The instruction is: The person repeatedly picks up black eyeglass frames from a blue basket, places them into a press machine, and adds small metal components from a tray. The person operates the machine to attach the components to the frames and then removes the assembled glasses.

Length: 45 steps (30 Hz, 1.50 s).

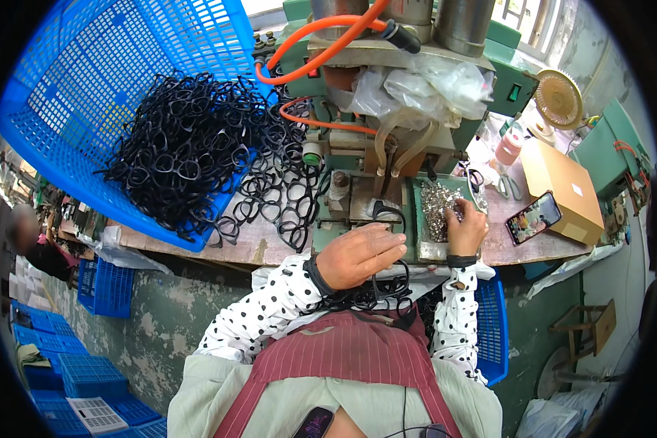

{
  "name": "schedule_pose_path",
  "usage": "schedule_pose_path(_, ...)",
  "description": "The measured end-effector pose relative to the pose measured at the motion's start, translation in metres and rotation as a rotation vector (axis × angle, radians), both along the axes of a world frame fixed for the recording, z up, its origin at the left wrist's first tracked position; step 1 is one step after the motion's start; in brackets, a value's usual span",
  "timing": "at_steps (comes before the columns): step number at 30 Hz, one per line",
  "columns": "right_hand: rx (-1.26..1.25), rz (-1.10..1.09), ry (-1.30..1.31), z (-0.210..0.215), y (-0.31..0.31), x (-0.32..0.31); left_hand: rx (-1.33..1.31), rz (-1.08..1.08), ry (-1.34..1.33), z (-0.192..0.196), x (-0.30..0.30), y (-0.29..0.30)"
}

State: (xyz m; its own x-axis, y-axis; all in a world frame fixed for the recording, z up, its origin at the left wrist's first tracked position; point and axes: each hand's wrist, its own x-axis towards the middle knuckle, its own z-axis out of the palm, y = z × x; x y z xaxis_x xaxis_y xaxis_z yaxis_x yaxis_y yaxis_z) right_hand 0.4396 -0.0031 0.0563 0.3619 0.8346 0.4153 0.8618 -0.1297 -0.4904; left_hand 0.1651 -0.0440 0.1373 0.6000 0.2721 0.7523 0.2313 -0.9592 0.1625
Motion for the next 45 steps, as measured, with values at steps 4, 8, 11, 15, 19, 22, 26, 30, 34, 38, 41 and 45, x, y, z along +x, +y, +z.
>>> schedule_pose_path(4,0.022,0.015,-0.154,-0.008,-0.004,-0.011,-0.016,0.021,-0.018,-0.001,0.001,-0.003)
schedule_pose_path(8,0.221,-0.004,-0.038,-0.02,0.001,-0.005,-0.032,0.011,-0.023,-0.001,0.002,-0.005)
schedule_pose_path(11,0.236,-0.003,0.089,-0.019,0.001,-0.002,0.075,0.113,-0.002,0.002,-0.004,-0.013)
schedule_pose_path(15,0.278,-0.02,0.093,-0.022,0.0,-0.001,0.076,0.428,-0.16,-0.039,-0.044,-0.005)
schedule_pose_path(19,0.319,-0.001,0.161,-0.023,0.0,-0.002,-0.317,1.264,-0.047,-0.092,-0.12,0.029)
schedule_pose_path(22,0.326,0.002,0.262,-0.022,0.0,-0.003,-0.774,1.552,0.208,-0.109,-0.158,0.046)
schedule_pose_path(26,0.345,0.027,0.256,-0.023,0.0,-0.002,-0.908,1.491,0.15,-0.125,-0.165,0.057)
schedule_pose_path(30,0.353,0.006,0.257,-0.02,-0.001,-0.005,-0.586,1.487,-0.067,-0.128,-0.157,0.059)
schedule_pose_path(34,0.361,0.018,0.135,-0.013,-0.003,-0.007,-0.544,1.283,-0.422,-0.085,-0.145,0.06)
schedule_pose_path(38,0.283,0.15,0.35,0.004,0.001,-0.029,-0.29,1.148,-0.445,-0.049,-0.123,0.049)
schedule_pose_path(41,0.175,0.364,0.69,0.041,-0.009,-0.056,-0.198,1.074,-0.402,-0.029,-0.104,0.039)
schedule_pose_path(45,0.18,0.641,0.767,0.093,-0.031,-0.074,-0.083,0.881,-0.367,-0.003,-0.073,0.02)
